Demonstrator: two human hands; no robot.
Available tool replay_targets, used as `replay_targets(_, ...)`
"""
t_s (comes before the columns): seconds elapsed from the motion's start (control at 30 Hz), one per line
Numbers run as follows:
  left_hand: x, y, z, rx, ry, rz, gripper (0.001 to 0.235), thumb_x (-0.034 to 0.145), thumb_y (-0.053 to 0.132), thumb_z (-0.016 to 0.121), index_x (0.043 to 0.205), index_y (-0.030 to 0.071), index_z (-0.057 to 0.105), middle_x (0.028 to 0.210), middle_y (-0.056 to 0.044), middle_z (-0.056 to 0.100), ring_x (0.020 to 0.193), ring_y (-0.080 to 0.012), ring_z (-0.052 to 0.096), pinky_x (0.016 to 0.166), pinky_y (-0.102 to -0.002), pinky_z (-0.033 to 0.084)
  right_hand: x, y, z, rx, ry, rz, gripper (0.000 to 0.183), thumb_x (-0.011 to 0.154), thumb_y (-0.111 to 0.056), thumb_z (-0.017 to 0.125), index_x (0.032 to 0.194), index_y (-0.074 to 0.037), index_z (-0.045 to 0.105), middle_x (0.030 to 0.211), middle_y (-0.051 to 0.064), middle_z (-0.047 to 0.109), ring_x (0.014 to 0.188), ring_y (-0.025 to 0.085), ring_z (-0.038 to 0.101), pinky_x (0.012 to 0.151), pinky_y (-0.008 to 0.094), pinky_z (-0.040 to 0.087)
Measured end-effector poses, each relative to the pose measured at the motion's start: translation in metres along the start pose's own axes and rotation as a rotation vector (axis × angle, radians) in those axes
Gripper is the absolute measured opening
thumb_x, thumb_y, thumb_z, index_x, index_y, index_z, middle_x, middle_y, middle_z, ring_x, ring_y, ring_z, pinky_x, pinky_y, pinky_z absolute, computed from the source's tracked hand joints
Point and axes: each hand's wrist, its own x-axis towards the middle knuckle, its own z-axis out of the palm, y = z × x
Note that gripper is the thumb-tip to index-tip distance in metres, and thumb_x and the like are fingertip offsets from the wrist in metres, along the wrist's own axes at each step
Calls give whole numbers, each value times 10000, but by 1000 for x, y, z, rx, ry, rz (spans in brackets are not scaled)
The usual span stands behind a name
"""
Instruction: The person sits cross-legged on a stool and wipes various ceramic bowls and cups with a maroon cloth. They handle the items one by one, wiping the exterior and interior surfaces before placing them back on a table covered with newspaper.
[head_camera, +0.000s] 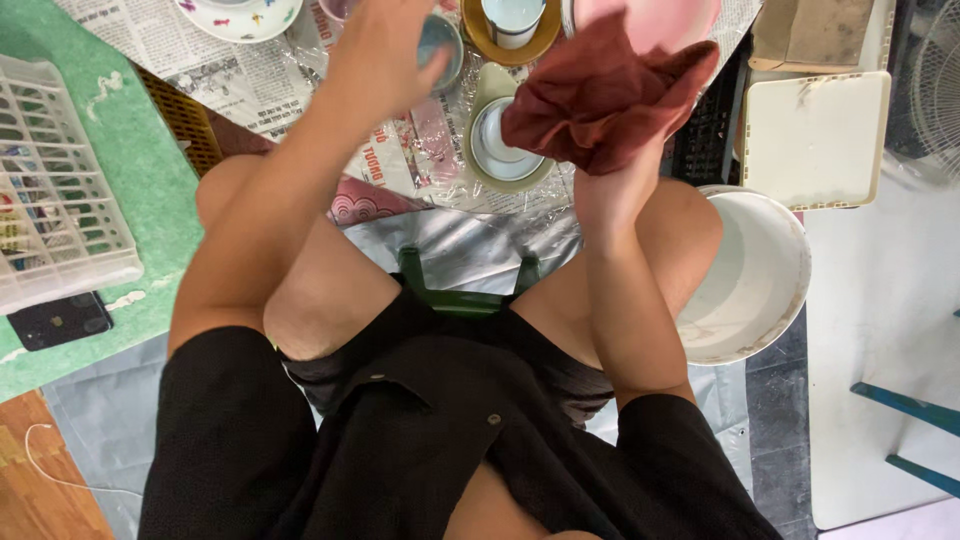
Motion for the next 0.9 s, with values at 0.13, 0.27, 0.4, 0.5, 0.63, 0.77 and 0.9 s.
replay_targets(0.13, -27, 11, 18, 63, 22, -36, 983, 709, 201, 965, 1486, -47, 416, 1476, -265, 424, 1363, -456, 413, 1114, -512, 401, 15, -3, -3, 1375, -68, 333, 458, 1164, -337, 394, 1560, -109, 376, 1506, 80, 457, 1409, 251, 473, 1250, 445, 388)
replay_targets(0.27, -25, 3, 43, 112, 12, -62, 1100, 665, 194, 986, 1506, -80, 332, 1475, -260, 408, 1336, -455, 428, 1097, -511, 404, 19, -5, -4, 1390, -28, 364, 474, 1128, -352, 383, 1541, -119, 370, 1519, 69, 463, 1432, 266, 477, 1256, 470, 389)
replay_targets(0.4, -18, -7, 53, 107, -14, -150, 1081, 657, 191, 986, 1482, -84, 345, 1385, -253, 451, 1259, -451, 493, 1054, -506, 448, 18, 9, -1, 880, -37, 147, 486, 1140, -134, 629, 1564, -104, 393, 1520, 62, 461, 1413, 265, 483, 1201, 490, 424)
replay_targets(0.5, -21, -6, 51, 110, 28, -129, 1069, 601, 191, 994, 1418, -102, 371, 1348, -287, 452, 1158, -459, 524, 970, -496, 475, 28, 16, -5, 1355, -118, 316, 452, 1217, -330, 402, 1589, -74, 400, 1489, 79, 488, 1385, 256, 509, 1169, 430, 392)
replay_targets(0.63, -22, -4, 41, 37, 12, -154, 943, 662, 195, 991, 1367, -58, 420, 1310, -255, 484, 1151, -451, 534, 964, -499, 478, 37, 5, -2, 1356, -82, 337, 476, 1155, -352, 406, 1572, -126, 369, 1537, 61, 484, 1436, 262, 501, 1236, 451, 406)
replay_targets(0.77, -30, -2, 35, 72, 105, -68, 850, 702, 169, 956, 1358, -16, 447, 1294, -215, 503, 1181, -444, 539, 988, -495, 484, 41, 1, -1, 1385, -113, 321, 511, 1146, -391, 395, 1561, -93, 371, 1556, 73, 476, 1457, 270, 494, 1282, 479, 403)
replay_targets(0.9, -46, -1, 17, 17, 169, -20, 838, 711, 136, 922, 1365, -42, 430, 1322, -243, 474, 1213, -462, 527, 1036, -499, 495, 41, 13, 0, 1419, -86, 342, 522, 1150, -395, 394, 1548, -58, 415, 1533, 73, 502, 1430, 266, 506, 1265, 469, 402)
